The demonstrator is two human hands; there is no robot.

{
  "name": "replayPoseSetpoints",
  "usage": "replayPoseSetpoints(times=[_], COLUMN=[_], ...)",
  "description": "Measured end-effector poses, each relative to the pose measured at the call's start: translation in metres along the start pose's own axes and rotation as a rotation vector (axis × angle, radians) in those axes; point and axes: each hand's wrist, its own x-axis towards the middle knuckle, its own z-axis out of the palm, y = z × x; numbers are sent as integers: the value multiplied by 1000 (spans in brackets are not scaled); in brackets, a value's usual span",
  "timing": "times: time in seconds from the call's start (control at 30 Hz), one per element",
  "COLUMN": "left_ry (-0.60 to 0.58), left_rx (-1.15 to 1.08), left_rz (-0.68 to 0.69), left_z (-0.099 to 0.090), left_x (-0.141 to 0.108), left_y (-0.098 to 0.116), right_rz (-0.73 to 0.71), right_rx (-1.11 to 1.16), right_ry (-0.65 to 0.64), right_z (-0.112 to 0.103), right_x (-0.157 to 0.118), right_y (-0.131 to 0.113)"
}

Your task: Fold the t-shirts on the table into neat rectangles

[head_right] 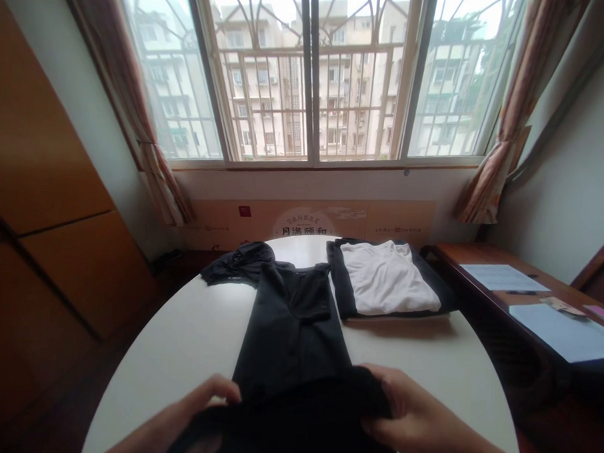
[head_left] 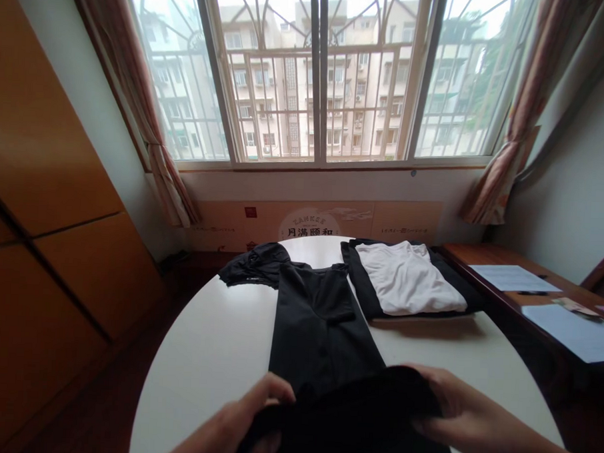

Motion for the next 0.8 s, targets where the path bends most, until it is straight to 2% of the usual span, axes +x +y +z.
replayPoseSetpoints(times=[0.07,0.13,0.2,0.3,0.4,0.47,0.53,0.57,0.63,0.7,0.8], left_ry=[93,79,47,114,196,293,459,504,516,507,671], left_rx=[55,96,99,-53,-320,-429,-427,-399,-327,-255,-119], left_rz=[106,221,318,370,293,175,13,-72,-208,-258,-165], left_z=[-22,-47,-71,-100,-118,-123,-122,-120,-115,-110,-107], left_x=[5,22,50,102,157,191,220,231,246,253,256], left_y=[24,43,52,49,34,19,1,-8,-27,-44,-61], right_rz=[-84,-138,-172,-259,-218,-164,-98,-72,-38,-22,-37], right_rx=[64,95,108,91,75,-93,-282,-347,-424,-500,-590], right_ry=[40,71,81,107,189,311,435,480,531,551,577], right_z=[-7,-16,-28,-45,-60,-65,-67,-66,-64,-63,-64], right_x=[22,53,89,146,204,239,268,279,296,306,313], right_y=[-15,-31,-45,-57,-57,-50,-38,-31,-15,-2,7])
